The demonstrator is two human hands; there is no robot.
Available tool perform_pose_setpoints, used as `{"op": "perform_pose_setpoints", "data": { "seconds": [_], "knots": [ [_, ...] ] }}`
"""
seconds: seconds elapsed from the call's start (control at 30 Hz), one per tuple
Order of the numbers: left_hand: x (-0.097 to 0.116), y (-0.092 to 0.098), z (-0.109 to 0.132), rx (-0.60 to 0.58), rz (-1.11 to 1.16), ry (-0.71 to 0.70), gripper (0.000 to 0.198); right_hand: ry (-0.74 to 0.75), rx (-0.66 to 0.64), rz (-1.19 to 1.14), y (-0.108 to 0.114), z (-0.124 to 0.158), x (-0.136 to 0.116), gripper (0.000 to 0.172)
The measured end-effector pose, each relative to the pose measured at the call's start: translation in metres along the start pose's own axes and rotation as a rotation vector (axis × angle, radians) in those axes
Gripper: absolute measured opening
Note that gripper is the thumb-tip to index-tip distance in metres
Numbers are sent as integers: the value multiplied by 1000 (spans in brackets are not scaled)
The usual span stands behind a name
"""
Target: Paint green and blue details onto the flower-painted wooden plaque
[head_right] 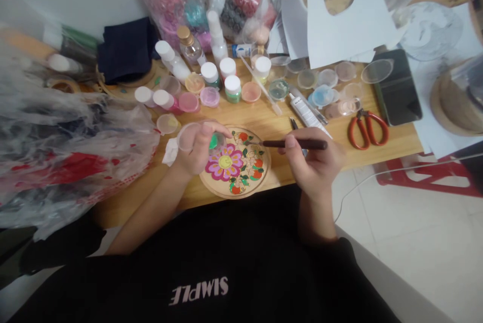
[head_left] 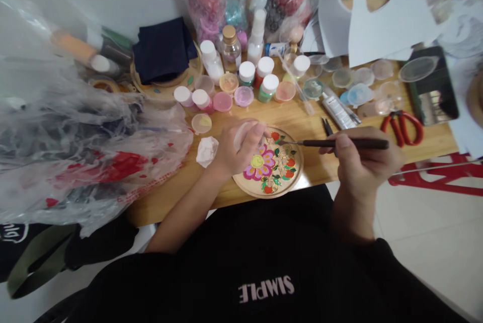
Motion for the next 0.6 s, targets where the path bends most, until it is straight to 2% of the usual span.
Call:
{"op": "perform_pose_setpoints", "data": {
  "seconds": [0.6],
  "knots": [
    [4, 1, 0, 7, -12, -36, 67, -10, -3, 31, 0, 0, 1, 9]
  ]
}}
Point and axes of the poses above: each hand's wrist, its own z-axis away from the middle knuckle, its own y-axis out of the back of the hand, x = y × z, the point moved 10 cm from there along -z, towards the middle knuckle, and after that the axes turned 7 degrees about -z, right-handed, at the moved point
